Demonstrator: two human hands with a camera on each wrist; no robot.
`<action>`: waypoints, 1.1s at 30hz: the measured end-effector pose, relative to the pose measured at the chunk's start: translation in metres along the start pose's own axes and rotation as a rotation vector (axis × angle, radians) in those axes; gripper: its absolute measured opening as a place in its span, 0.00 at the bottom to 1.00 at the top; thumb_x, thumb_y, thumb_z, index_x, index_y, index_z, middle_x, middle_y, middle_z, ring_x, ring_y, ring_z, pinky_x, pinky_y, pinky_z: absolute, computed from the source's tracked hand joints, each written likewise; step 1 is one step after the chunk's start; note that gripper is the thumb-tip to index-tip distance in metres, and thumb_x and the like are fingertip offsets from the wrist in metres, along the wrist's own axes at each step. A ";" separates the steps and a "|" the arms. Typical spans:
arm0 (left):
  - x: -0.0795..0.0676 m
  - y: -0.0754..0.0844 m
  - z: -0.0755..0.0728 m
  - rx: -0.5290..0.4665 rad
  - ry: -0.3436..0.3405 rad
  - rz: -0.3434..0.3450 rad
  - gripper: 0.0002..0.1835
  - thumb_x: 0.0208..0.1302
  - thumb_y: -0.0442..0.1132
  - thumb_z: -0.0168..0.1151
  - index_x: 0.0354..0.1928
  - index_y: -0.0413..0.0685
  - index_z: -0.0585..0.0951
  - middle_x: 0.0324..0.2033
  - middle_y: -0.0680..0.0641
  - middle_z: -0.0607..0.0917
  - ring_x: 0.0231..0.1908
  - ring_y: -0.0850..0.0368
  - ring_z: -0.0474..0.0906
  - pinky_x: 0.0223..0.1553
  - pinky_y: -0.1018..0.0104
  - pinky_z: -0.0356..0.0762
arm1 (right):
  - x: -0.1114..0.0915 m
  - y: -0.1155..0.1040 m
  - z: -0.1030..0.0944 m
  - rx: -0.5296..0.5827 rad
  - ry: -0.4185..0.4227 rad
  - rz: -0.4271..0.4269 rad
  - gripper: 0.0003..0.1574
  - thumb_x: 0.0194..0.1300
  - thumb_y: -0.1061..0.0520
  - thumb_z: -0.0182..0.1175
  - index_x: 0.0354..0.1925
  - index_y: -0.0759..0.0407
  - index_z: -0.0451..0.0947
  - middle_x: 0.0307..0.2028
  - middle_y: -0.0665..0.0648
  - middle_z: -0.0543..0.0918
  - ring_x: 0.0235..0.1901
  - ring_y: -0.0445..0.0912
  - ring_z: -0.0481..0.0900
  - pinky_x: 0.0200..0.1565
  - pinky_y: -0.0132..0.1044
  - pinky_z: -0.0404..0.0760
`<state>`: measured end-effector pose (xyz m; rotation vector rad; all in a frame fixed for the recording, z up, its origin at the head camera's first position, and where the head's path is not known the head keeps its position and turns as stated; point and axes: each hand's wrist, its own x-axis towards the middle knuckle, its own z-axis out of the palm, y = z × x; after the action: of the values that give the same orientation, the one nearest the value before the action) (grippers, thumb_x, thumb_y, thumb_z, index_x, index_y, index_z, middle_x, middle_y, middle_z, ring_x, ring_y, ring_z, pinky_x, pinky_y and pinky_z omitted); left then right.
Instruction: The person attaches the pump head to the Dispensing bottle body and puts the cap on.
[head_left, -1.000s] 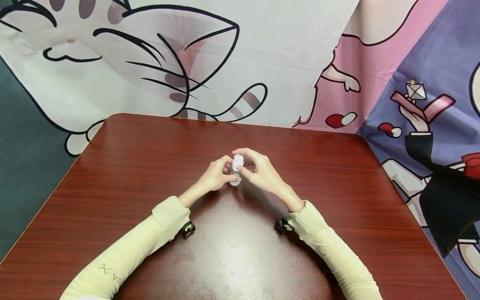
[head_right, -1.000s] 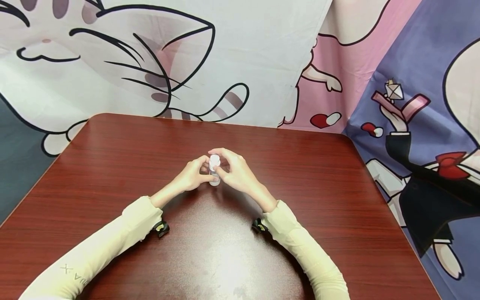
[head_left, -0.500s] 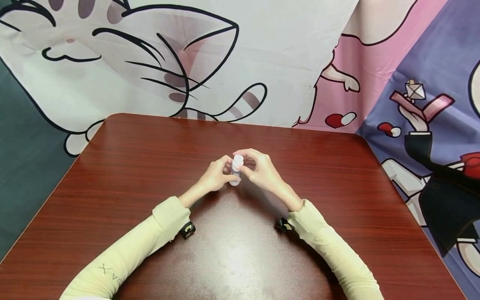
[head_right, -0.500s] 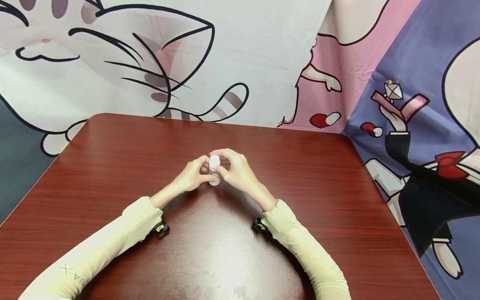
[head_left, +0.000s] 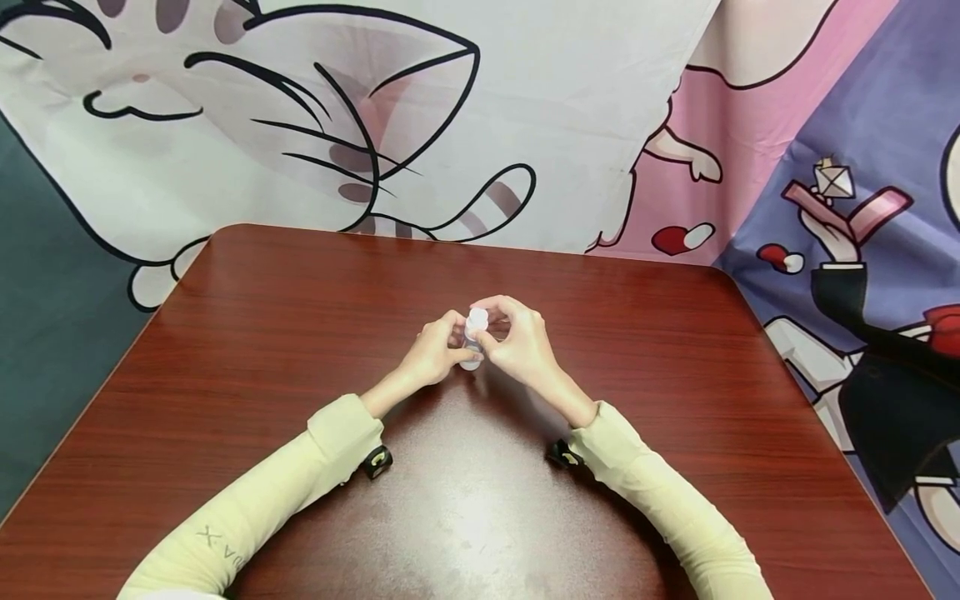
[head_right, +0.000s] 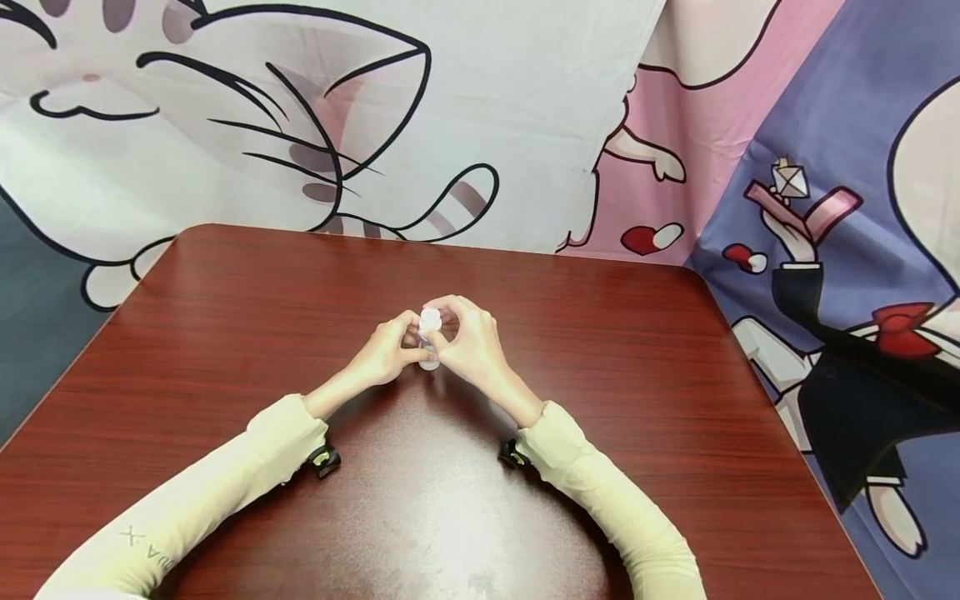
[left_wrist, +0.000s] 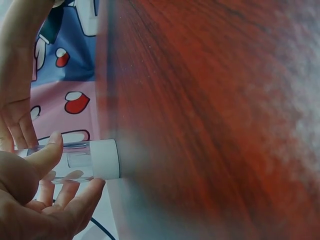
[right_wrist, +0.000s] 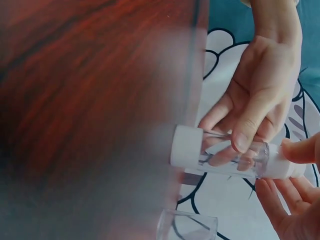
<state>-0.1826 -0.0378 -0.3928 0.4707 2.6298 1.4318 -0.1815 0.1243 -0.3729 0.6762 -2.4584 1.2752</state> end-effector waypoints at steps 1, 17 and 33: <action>0.000 0.000 0.000 0.003 0.002 0.000 0.21 0.54 0.36 0.71 0.46 0.37 0.73 0.42 0.38 0.86 0.44 0.46 0.84 0.49 0.55 0.78 | -0.001 0.000 0.001 -0.009 0.010 0.002 0.18 0.51 0.67 0.68 0.43 0.61 0.80 0.33 0.57 0.84 0.33 0.46 0.86 0.39 0.31 0.84; -0.002 0.005 0.000 0.012 0.010 0.014 0.22 0.54 0.36 0.72 0.47 0.36 0.73 0.41 0.38 0.86 0.42 0.47 0.84 0.47 0.55 0.79 | -0.001 -0.004 0.002 -0.068 0.073 0.037 0.16 0.49 0.62 0.71 0.40 0.58 0.82 0.29 0.56 0.88 0.28 0.44 0.87 0.32 0.31 0.84; -0.002 0.002 0.000 0.028 0.040 0.008 0.19 0.53 0.34 0.71 0.45 0.39 0.74 0.39 0.38 0.87 0.43 0.48 0.85 0.49 0.52 0.77 | -0.004 -0.009 0.009 -0.149 0.155 0.022 0.16 0.49 0.57 0.73 0.39 0.55 0.82 0.29 0.54 0.87 0.28 0.44 0.87 0.32 0.33 0.83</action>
<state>-0.1802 -0.0370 -0.3911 0.4603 2.6855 1.4225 -0.1738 0.1135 -0.3738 0.4939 -2.4105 1.0941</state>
